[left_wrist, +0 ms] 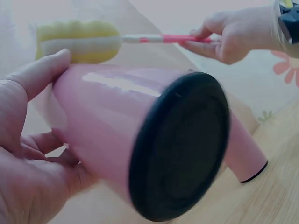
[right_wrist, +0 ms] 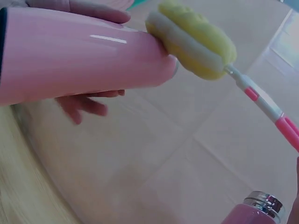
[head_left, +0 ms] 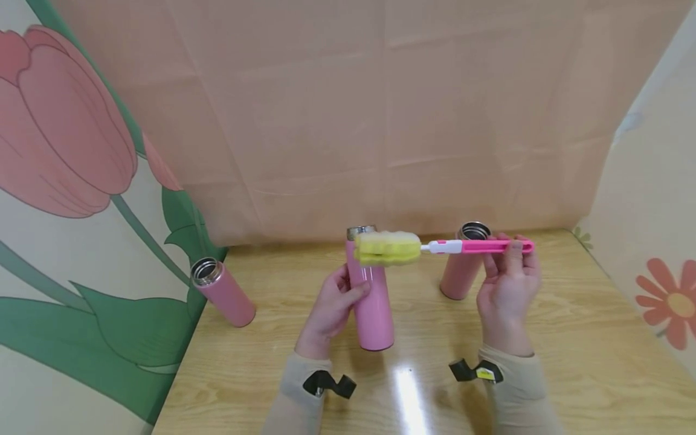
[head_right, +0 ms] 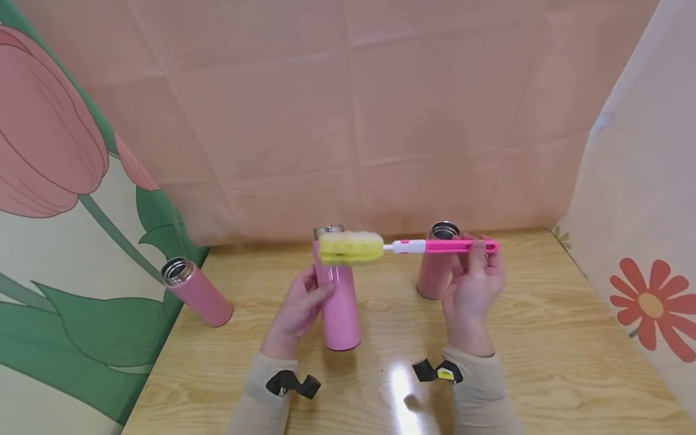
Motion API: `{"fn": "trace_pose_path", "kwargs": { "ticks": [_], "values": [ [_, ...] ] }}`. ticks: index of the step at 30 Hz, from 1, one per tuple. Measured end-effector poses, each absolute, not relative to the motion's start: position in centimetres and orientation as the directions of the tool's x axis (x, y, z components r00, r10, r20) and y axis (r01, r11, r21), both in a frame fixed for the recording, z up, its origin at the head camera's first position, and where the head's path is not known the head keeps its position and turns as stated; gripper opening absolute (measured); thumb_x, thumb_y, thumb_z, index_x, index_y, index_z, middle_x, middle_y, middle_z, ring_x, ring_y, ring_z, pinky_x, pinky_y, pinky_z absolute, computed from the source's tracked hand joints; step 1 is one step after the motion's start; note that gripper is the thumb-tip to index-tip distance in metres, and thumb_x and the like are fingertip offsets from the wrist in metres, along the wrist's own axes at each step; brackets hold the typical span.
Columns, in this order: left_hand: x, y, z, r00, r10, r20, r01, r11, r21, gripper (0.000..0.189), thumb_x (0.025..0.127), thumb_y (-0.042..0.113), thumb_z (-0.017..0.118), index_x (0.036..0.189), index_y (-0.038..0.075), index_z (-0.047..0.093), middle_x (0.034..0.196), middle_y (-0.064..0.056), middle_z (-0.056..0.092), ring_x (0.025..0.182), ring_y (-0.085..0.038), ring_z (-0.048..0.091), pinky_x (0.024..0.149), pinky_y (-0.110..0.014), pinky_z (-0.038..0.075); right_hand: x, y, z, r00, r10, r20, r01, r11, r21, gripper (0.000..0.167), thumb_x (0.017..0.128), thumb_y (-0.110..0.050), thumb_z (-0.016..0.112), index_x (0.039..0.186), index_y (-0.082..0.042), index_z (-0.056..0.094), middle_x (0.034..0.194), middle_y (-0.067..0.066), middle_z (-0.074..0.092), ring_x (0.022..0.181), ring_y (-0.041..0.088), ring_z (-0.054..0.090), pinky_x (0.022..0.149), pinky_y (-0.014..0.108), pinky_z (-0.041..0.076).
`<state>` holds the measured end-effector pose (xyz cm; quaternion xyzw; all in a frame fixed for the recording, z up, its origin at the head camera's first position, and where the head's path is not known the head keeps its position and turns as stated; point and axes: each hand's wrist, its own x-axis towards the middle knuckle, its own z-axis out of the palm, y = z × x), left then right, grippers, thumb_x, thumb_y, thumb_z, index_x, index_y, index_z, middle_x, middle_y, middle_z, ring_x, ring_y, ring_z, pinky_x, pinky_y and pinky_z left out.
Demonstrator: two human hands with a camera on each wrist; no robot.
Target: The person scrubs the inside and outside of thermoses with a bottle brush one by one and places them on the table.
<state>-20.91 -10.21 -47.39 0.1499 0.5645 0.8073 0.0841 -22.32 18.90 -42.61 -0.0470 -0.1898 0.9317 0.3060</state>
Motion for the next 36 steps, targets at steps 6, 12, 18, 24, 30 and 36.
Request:
{"fn": "trace_pose_path", "kwargs": {
  "ticks": [6, 12, 18, 24, 30, 36],
  "values": [
    [-21.1, -10.6, -47.6, -0.952, 0.27, 0.145, 0.066, -0.28, 0.958, 0.06, 0.097, 0.006, 0.074, 0.153, -0.004, 0.053, 0.132, -0.015, 0.065, 0.119, -0.026, 0.062, 0.103, -0.036, 0.054, -22.3, 18.9, -42.7, -0.795, 0.606, 0.032, -0.574, -0.733, -0.366, 0.026, 0.097, -0.005, 0.073, 0.113, 0.009, 0.059, 0.101, 0.024, 0.07, 0.085, 0.033, 0.077, 0.074, 0.037, 0.064],
    [-21.0, -10.9, -47.8, -0.936, 0.298, 0.187, 0.068, -0.367, 0.928, 0.063, 0.098, 0.015, 0.077, 0.15, -0.01, 0.051, 0.123, -0.013, 0.069, 0.11, -0.021, 0.068, 0.093, -0.03, 0.058, -22.4, 19.0, -42.9, -0.794, 0.607, 0.038, -0.575, -0.727, -0.375, 0.027, 0.097, -0.007, 0.075, 0.115, 0.008, 0.06, 0.105, 0.024, 0.069, 0.088, 0.032, 0.077, 0.077, 0.038, 0.064],
    [-21.1, -10.9, -47.7, -0.936, 0.279, 0.213, 0.042, -0.514, 0.857, 0.046, 0.103, 0.008, 0.066, 0.144, -0.01, 0.054, 0.116, -0.006, 0.072, 0.102, -0.016, 0.072, 0.086, -0.029, 0.061, -22.3, 19.6, -42.8, -0.843, 0.538, 0.023, -0.498, -0.762, -0.415, 0.026, 0.098, -0.005, 0.074, 0.115, 0.009, 0.06, 0.102, 0.023, 0.071, 0.085, 0.031, 0.078, 0.073, 0.035, 0.065],
    [-21.2, -11.0, -47.4, -0.943, 0.243, 0.227, 0.054, -0.56, 0.827, 0.045, 0.109, 0.008, 0.054, 0.151, -0.009, 0.048, 0.121, -0.004, 0.07, 0.103, -0.014, 0.068, 0.09, -0.03, 0.058, -22.2, 20.4, -42.9, -0.911, 0.408, 0.061, -0.373, -0.753, -0.543, 0.019, 0.102, -0.003, 0.07, 0.113, 0.009, 0.061, 0.096, 0.02, 0.074, 0.083, 0.027, 0.078, 0.07, 0.033, 0.065],
    [-21.6, -11.0, -46.9, -0.97, 0.184, 0.159, 0.027, -0.567, 0.823, 0.053, 0.113, 0.016, 0.051, 0.157, -0.011, 0.038, 0.129, -0.009, 0.068, 0.109, -0.016, 0.069, 0.096, -0.029, 0.058, -22.0, 21.0, -43.2, -0.939, 0.312, 0.148, -0.329, -0.676, -0.66, 0.017, 0.105, -0.003, 0.066, 0.115, 0.01, 0.061, 0.097, 0.016, 0.075, 0.084, 0.021, 0.077, 0.073, 0.03, 0.064],
    [-22.2, -11.1, -46.5, -0.992, 0.099, 0.085, 0.011, -0.587, 0.81, 0.054, 0.113, 0.02, 0.054, 0.159, -0.005, 0.04, 0.14, -0.015, 0.062, 0.121, -0.023, 0.067, 0.108, -0.037, 0.054, -21.8, 21.6, -43.5, -0.936, 0.206, 0.285, -0.348, -0.664, -0.662, 0.009, 0.108, 0.0, 0.058, 0.11, 0.007, 0.064, 0.095, 0.017, 0.076, 0.085, 0.021, 0.077, 0.074, 0.03, 0.065]
  ]
}}
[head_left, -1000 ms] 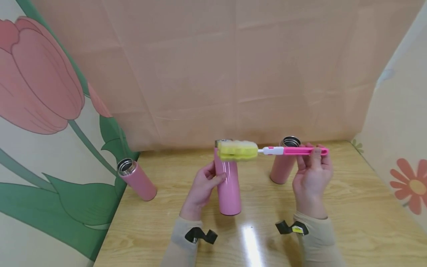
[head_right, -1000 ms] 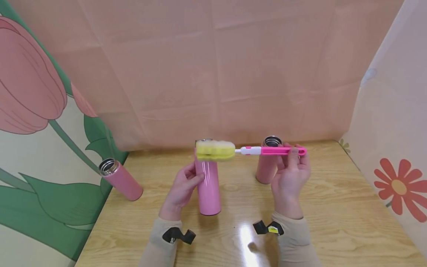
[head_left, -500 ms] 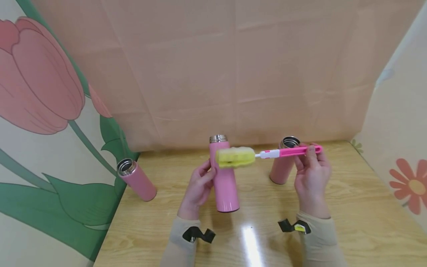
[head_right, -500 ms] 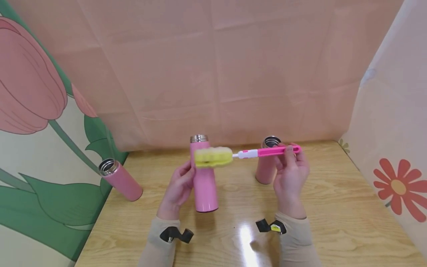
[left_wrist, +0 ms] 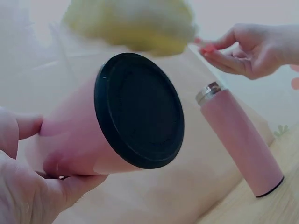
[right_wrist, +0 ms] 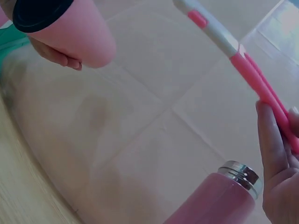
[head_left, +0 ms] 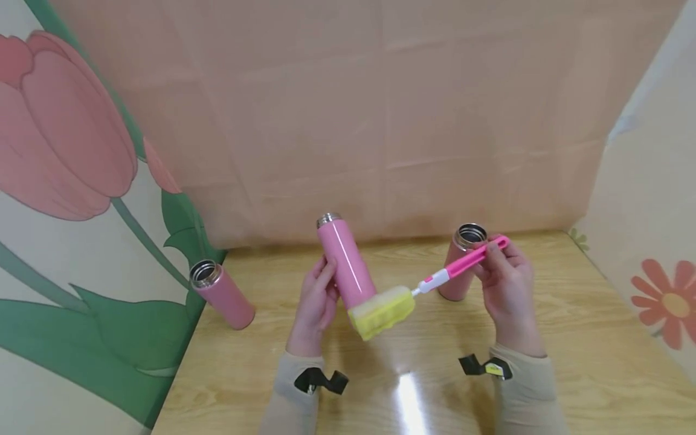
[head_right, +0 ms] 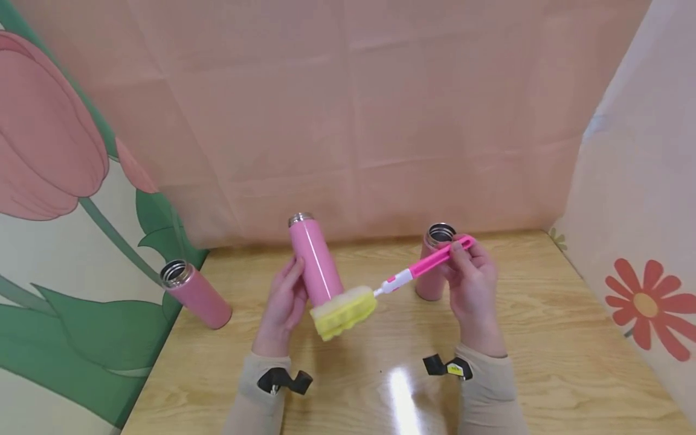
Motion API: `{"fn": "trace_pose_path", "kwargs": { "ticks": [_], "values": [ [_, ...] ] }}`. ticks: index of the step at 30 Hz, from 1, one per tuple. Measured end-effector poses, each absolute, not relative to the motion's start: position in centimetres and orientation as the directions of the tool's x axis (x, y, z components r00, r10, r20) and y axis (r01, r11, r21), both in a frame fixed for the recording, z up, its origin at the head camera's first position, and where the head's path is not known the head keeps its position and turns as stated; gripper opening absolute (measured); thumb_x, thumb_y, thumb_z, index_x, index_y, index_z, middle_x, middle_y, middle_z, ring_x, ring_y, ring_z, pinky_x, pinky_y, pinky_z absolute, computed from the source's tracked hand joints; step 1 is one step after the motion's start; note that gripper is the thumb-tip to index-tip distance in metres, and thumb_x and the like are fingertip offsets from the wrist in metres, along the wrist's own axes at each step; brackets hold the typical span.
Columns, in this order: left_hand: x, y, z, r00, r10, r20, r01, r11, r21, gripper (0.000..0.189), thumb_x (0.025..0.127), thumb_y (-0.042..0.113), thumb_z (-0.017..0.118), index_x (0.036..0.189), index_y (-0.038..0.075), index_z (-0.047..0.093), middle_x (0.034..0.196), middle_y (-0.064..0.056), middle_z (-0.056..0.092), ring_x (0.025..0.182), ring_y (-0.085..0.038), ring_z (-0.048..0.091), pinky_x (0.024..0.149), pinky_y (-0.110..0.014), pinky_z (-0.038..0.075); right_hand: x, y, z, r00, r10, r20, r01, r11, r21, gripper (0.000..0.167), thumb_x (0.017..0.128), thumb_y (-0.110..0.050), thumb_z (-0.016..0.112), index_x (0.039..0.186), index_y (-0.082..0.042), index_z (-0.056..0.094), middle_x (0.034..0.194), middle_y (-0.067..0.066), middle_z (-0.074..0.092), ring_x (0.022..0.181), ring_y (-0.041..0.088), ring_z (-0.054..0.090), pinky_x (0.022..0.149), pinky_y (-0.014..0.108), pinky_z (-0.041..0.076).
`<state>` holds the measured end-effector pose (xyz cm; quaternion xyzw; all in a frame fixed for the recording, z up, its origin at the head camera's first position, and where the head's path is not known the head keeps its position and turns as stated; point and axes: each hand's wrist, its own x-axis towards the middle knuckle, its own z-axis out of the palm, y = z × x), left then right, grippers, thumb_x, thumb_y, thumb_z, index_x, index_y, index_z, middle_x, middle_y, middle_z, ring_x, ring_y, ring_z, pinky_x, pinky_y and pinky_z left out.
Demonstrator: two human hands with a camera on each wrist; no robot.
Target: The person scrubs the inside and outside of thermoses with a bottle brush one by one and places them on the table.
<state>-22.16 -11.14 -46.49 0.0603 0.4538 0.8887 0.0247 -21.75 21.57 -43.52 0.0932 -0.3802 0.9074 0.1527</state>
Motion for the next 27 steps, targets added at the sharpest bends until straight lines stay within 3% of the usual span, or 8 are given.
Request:
{"fn": "trace_pose_path", "kwargs": {
  "ticks": [5, 11, 19, 27],
  "values": [
    [-22.5, -11.2, -45.6, -0.997, 0.044, 0.063, 0.024, -0.59, 0.807, 0.052, 0.112, 0.024, 0.057, 0.156, -0.003, 0.045, 0.138, -0.014, 0.063, 0.121, -0.024, 0.067, 0.107, -0.037, 0.054, -21.7, 21.7, -43.7, -0.927, 0.134, 0.35, -0.351, -0.636, -0.687, 0.013, 0.109, 0.003, 0.053, 0.106, 0.002, 0.066, 0.095, 0.016, 0.078, 0.086, 0.022, 0.079, 0.074, 0.031, 0.065],
    [-22.8, -11.2, -44.6, -0.994, 0.026, 0.107, 0.071, -0.589, 0.805, 0.053, 0.112, 0.022, 0.057, 0.156, -0.003, 0.044, 0.14, -0.016, 0.061, 0.122, -0.026, 0.066, 0.108, -0.04, 0.054, -21.6, 21.7, -43.7, -0.925, 0.156, 0.346, -0.37, -0.577, -0.728, 0.01, 0.108, 0.003, 0.055, 0.106, 0.002, 0.065, 0.097, 0.016, 0.078, 0.087, 0.022, 0.079, 0.074, 0.031, 0.065],
    [-22.9, -11.1, -44.6, -0.995, -0.022, 0.1, 0.093, -0.596, 0.798, 0.05, 0.111, 0.019, 0.059, 0.154, -0.004, 0.046, 0.14, -0.016, 0.061, 0.124, -0.027, 0.065, 0.106, -0.04, 0.055, -21.3, 21.8, -43.4, -0.908, 0.15, 0.391, -0.396, -0.609, -0.687, 0.011, 0.108, 0.005, 0.054, 0.108, 0.004, 0.065, 0.099, 0.017, 0.078, 0.09, 0.024, 0.079, 0.076, 0.033, 0.065],
    [-22.9, -11.1, -44.5, -0.992, 0.005, 0.128, 0.1, -0.597, 0.796, 0.053, 0.112, 0.021, 0.058, 0.156, -0.003, 0.044, 0.143, -0.017, 0.059, 0.125, -0.028, 0.065, 0.108, -0.042, 0.054, -21.2, 21.9, -43.1, -0.902, 0.156, 0.402, -0.417, -0.55, -0.724, 0.01, 0.108, 0.005, 0.055, 0.109, 0.006, 0.065, 0.1, 0.016, 0.078, 0.091, 0.024, 0.079, 0.078, 0.035, 0.065]
  ]
}}
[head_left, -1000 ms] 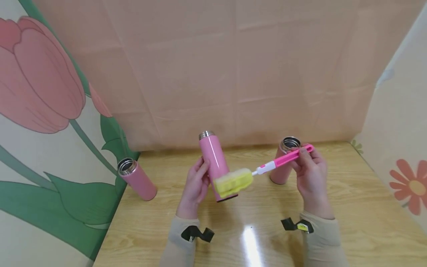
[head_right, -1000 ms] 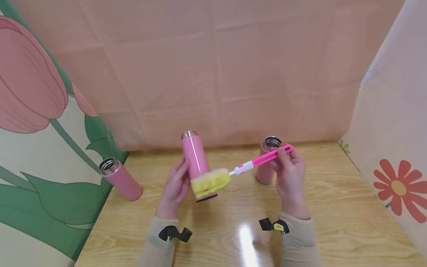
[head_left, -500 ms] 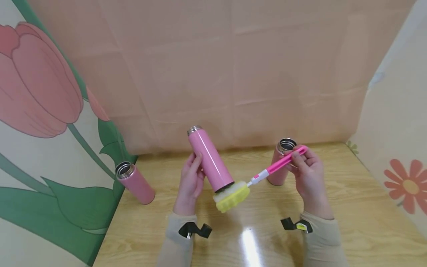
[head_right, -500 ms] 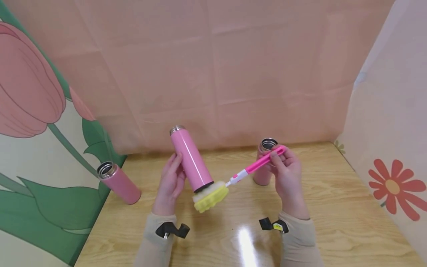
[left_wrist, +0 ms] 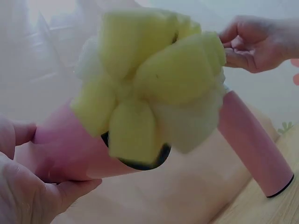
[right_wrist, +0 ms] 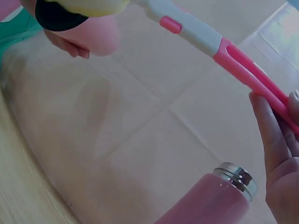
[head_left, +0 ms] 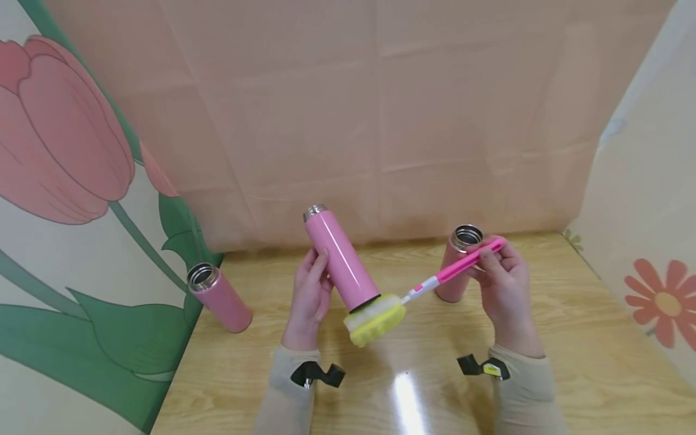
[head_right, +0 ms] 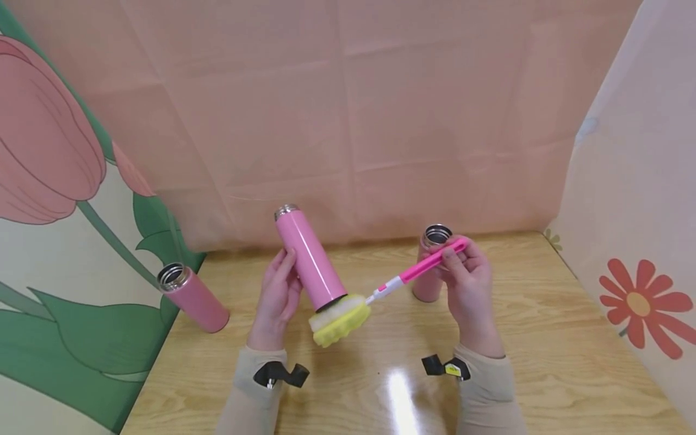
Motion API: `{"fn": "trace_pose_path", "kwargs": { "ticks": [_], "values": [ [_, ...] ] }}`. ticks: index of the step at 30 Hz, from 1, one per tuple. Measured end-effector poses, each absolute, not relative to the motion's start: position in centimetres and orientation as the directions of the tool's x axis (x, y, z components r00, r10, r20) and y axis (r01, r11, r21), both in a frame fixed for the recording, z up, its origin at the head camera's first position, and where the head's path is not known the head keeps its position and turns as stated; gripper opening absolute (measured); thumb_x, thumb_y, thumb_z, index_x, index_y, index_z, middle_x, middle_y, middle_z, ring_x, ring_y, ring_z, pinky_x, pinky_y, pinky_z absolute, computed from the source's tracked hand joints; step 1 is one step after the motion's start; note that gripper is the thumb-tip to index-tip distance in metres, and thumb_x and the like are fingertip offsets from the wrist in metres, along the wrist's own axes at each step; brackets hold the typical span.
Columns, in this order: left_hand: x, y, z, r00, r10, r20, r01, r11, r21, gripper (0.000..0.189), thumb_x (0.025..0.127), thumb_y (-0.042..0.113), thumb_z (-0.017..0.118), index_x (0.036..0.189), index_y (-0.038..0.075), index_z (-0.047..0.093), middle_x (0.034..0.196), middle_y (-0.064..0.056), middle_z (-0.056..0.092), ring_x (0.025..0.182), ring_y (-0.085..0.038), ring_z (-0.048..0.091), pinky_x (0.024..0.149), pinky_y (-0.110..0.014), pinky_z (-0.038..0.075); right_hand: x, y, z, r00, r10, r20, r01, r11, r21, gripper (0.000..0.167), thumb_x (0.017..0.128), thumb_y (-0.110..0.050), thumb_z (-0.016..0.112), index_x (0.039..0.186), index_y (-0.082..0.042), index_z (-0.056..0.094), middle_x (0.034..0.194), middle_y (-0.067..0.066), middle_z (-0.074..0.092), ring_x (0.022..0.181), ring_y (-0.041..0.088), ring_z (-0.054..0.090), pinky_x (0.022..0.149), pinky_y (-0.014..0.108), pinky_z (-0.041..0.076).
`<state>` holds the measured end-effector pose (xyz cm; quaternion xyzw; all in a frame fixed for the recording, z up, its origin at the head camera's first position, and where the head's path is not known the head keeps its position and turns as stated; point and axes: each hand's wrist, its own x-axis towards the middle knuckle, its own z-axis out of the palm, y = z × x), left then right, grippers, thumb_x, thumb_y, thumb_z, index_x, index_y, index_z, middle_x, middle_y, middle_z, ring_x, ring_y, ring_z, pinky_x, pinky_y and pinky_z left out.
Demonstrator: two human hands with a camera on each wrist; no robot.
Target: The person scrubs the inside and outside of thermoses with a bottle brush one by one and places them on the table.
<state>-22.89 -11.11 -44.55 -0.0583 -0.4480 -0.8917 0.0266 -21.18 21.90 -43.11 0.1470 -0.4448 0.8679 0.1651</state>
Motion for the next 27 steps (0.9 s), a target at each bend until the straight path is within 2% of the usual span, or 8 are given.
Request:
{"fn": "trace_pose_path", "kwargs": {
  "ticks": [7, 12, 15, 19, 23, 25, 27],
  "values": [
    [-22.9, -11.7, -44.7, -0.991, -0.004, 0.135, 0.111, -0.597, 0.794, 0.055, 0.11, 0.021, 0.06, 0.157, -0.001, 0.042, 0.144, -0.015, 0.058, 0.127, -0.027, 0.063, 0.108, -0.04, 0.054, -21.2, 21.7, -42.8, -0.891, 0.132, 0.435, -0.438, -0.508, -0.742, 0.01, 0.106, 0.008, 0.055, 0.108, 0.007, 0.064, 0.099, 0.018, 0.078, 0.091, 0.027, 0.08, 0.079, 0.037, 0.065],
    [-23.4, -13.2, -45.8, -0.986, -0.126, 0.112, 0.165, -0.583, 0.795, 0.056, 0.104, 0.003, 0.063, 0.156, -0.001, 0.043, 0.137, -0.013, 0.059, 0.118, -0.025, 0.065, 0.097, -0.037, 0.059, -20.9, 22.0, -42.8, -0.873, 0.106, 0.476, -0.459, -0.511, -0.727, 0.016, 0.107, 0.011, 0.051, 0.11, 0.005, 0.065, 0.101, 0.015, 0.078, 0.093, 0.024, 0.079, 0.081, 0.037, 0.065],
    [-23.8, -14.5, -47.2, -0.97, -0.204, 0.131, 0.221, -0.52, 0.825, 0.059, 0.099, -0.008, 0.065, 0.154, -0.001, 0.044, 0.133, -0.012, 0.057, 0.116, -0.026, 0.064, 0.094, -0.035, 0.06, -20.8, 22.1, -42.8, -0.874, 0.12, 0.472, -0.469, -0.468, -0.749, 0.016, 0.107, 0.011, 0.052, 0.11, 0.004, 0.065, 0.101, 0.013, 0.078, 0.093, 0.023, 0.078, 0.081, 0.037, 0.065],
    [-24.7, -15.9, -49.0, -0.945, -0.276, 0.176, 0.269, -0.348, 0.898, 0.07, 0.094, -0.013, 0.071, 0.157, 0.002, 0.043, 0.14, -0.013, 0.053, 0.126, -0.029, 0.059, 0.101, -0.034, 0.057, -20.8, 22.2, -42.7, -0.863, 0.135, 0.487, -0.484, -0.499, -0.719, 0.014, 0.106, 0.013, 0.052, 0.111, 0.009, 0.064, 0.102, 0.017, 0.077, 0.094, 0.025, 0.077, 0.081, 0.038, 0.065],
    [-26.3, -16.6, -50.2, -0.92, -0.333, 0.209, 0.278, -0.174, 0.945, 0.081, 0.091, -0.013, 0.077, 0.16, 0.006, 0.038, 0.149, -0.014, 0.049, 0.136, -0.033, 0.054, 0.112, -0.046, 0.049, -21.0, 22.3, -42.6, -0.849, 0.149, 0.507, -0.497, -0.551, -0.671, 0.014, 0.104, 0.016, 0.052, 0.111, 0.012, 0.063, 0.103, 0.021, 0.077, 0.095, 0.026, 0.077, 0.082, 0.038, 0.065],
    [-27.2, -16.8, -50.7, -0.913, -0.345, 0.216, 0.272, -0.123, 0.954, 0.083, 0.091, -0.011, 0.078, 0.16, 0.009, 0.037, 0.152, -0.013, 0.049, 0.139, -0.032, 0.053, 0.116, -0.052, 0.045, -21.0, 22.3, -42.5, -0.848, 0.157, 0.507, -0.5, -0.555, -0.665, 0.013, 0.104, 0.016, 0.052, 0.111, 0.011, 0.063, 0.104, 0.022, 0.077, 0.096, 0.027, 0.077, 0.082, 0.039, 0.065],
    [-28.2, -17.0, -51.2, -0.912, -0.351, 0.212, 0.26, -0.095, 0.961, 0.086, 0.092, -0.01, 0.078, 0.163, 0.012, 0.035, 0.157, -0.014, 0.048, 0.143, -0.032, 0.05, 0.119, -0.052, 0.042, -20.9, 22.2, -42.5, -0.849, 0.162, 0.504, -0.501, -0.553, -0.666, 0.013, 0.104, 0.016, 0.052, 0.111, 0.011, 0.063, 0.104, 0.022, 0.077, 0.096, 0.027, 0.077, 0.082, 0.039, 0.065]
  ]
}}
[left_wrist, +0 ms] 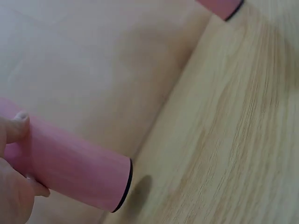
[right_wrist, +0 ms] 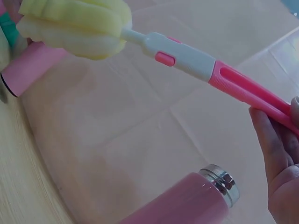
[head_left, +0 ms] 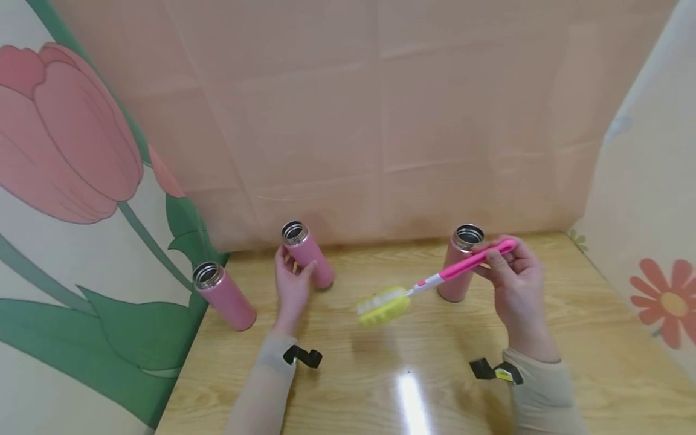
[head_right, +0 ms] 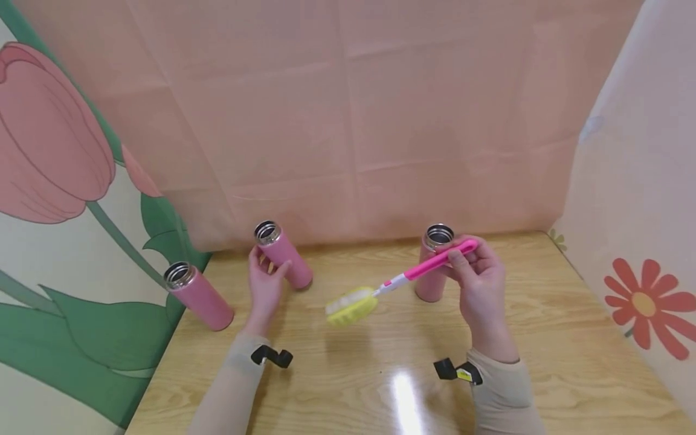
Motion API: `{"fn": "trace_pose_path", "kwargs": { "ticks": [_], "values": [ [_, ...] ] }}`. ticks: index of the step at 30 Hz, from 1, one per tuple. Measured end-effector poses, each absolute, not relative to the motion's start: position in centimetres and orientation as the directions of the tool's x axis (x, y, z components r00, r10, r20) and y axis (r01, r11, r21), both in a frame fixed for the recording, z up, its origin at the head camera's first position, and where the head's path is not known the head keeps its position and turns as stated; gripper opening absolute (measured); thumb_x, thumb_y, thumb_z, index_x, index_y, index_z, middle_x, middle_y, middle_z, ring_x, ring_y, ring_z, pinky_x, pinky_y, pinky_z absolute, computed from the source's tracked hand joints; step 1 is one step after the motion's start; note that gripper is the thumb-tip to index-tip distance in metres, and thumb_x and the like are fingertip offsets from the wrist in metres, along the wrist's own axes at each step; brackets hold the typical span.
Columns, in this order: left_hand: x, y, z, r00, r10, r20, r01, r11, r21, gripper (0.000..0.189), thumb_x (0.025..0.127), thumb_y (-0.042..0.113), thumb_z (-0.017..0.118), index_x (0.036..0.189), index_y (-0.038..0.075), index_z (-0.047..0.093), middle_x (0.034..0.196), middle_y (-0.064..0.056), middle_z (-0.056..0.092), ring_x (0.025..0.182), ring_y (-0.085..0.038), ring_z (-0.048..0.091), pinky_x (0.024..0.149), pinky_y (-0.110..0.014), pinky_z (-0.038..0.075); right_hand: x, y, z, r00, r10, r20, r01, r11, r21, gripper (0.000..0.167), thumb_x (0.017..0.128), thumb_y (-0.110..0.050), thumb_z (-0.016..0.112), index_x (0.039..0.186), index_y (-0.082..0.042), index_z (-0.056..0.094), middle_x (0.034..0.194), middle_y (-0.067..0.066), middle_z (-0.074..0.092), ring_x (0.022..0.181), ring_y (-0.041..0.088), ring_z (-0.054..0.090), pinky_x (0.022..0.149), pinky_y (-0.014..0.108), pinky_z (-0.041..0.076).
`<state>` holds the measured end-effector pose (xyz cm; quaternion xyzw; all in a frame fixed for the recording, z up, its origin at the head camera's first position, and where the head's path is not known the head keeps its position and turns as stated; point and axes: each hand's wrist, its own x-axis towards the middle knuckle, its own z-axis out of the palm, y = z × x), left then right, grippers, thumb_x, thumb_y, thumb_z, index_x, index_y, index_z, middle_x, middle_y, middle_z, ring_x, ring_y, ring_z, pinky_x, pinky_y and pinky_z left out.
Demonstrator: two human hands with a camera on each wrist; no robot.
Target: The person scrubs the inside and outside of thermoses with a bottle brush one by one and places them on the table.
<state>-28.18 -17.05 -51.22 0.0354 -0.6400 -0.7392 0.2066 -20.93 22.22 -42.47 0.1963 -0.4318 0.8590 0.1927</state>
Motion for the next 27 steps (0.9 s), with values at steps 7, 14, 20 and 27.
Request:
{"fn": "trace_pose_path", "kwargs": {
  "ticks": [7, 14, 20, 27],
  "values": [
    [-30.5, -17.2, -52.5, -0.905, -0.377, 0.196, 0.231, -0.049, 0.972, 0.088, 0.093, -0.012, 0.074, 0.164, 0.019, 0.034, 0.16, -0.012, 0.047, 0.148, -0.029, 0.045, 0.121, -0.047, 0.04, -20.8, 22.5, -42.4, -0.852, 0.176, 0.494, -0.505, -0.524, -0.686, 0.013, 0.105, 0.014, 0.053, 0.111, 0.008, 0.063, 0.104, 0.02, 0.078, 0.097, 0.026, 0.078, 0.083, 0.039, 0.065],
    [-31.4, -16.6, -52.5, -0.897, -0.364, 0.251, 0.256, 0.034, 0.966, 0.086, 0.09, -0.014, 0.075, 0.163, 0.013, 0.037, 0.157, -0.014, 0.05, 0.145, -0.03, 0.049, 0.122, -0.045, 0.04, -20.4, 22.8, -42.0, -0.859, 0.228, 0.458, -0.507, -0.502, -0.701, 0.009, 0.105, 0.01, 0.056, 0.109, 0.008, 0.063, 0.101, 0.019, 0.078, 0.094, 0.026, 0.078, 0.081, 0.039, 0.065],
    [-31.0, -16.4, -52.6, -0.892, -0.379, 0.246, 0.213, 0.128, 0.969, 0.097, 0.089, -0.005, 0.082, 0.168, 0.011, 0.028, 0.169, -0.014, 0.037, 0.156, -0.031, 0.034, 0.129, -0.047, 0.025, -20.2, 23.5, -39.7, -0.822, 0.325, 0.467, -0.563, -0.583, -0.586, 0.006, 0.104, 0.01, 0.058, 0.109, 0.01, 0.062, 0.098, 0.023, 0.076, 0.09, 0.031, 0.078, 0.08, 0.043, 0.065],
    [-27.7, -13.0, -52.5, -0.686, -0.568, 0.454, 0.385, 0.246, 0.89, 0.098, 0.088, 0.008, 0.086, 0.167, 0.006, 0.028, 0.173, -0.016, 0.026, 0.16, -0.033, 0.023, 0.131, -0.051, 0.016, -20.1, 26.2, -35.7, -0.757, 0.532, 0.379, -0.651, -0.663, -0.368, 0.016, 0.1, 0.014, 0.062, 0.113, 0.018, 0.053, 0.094, 0.035, 0.07, 0.081, 0.043, 0.075, 0.075, 0.052, 0.061]
  ]
}}
